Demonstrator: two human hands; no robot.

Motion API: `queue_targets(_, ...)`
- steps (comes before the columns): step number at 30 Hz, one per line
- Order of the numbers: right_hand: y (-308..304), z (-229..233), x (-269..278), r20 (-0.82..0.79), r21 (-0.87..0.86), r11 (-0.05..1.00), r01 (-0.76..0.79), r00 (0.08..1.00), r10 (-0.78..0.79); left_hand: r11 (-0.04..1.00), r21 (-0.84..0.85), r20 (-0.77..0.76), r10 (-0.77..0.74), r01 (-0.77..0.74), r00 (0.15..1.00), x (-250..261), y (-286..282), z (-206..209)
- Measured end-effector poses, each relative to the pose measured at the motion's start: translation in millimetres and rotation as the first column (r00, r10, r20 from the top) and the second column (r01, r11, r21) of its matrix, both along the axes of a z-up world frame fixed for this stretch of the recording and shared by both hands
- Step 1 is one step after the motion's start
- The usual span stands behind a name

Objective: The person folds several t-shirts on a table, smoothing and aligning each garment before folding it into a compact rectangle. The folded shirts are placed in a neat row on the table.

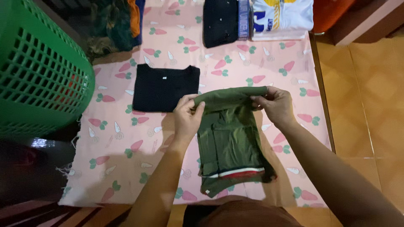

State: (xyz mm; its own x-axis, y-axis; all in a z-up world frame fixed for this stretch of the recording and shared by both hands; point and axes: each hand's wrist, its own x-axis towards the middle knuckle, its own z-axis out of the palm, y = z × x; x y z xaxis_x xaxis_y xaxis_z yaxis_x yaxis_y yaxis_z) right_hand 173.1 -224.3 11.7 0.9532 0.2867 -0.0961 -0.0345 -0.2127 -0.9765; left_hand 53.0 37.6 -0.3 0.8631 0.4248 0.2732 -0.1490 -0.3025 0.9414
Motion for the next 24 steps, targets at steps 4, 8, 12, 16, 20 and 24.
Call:
queue_targets(4,-4,5,-21,0.049,-0.016,0.999,0.037,0.998,-0.037,1.000,0.012,0.007,0.019,-0.019,1.000,-21,-6,-3)
queue_targets(8,-8,13,-41,0.001,-0.017,0.991,0.131,0.991,-0.131,0.995,-0.041,0.086,0.091,-0.087,0.992,-36,-19,-8)
queue_targets(12,-14,16,-58,-0.021,-0.046,0.996,0.079,0.997,-0.081,0.976,-0.209,0.050,0.079,-0.067,0.996,-50,-30,-1)
queue_targets(16,-27,8,-79,0.312,-0.174,0.983,-0.056,0.944,0.109,0.895,0.444,0.079,0.014,-0.048,0.997,-79,-29,8)
queue_targets(20,-52,3,-106,0.403,-0.250,0.961,-0.122,0.889,0.217,0.851,0.525,0.054,-0.047,0.012,0.997,-115,-36,2)
queue_targets(24,-59,-6,-130,0.539,-0.171,0.953,-0.249,0.786,0.302,0.837,0.543,-0.031,-0.063,0.070,0.998,-148,-48,-16)
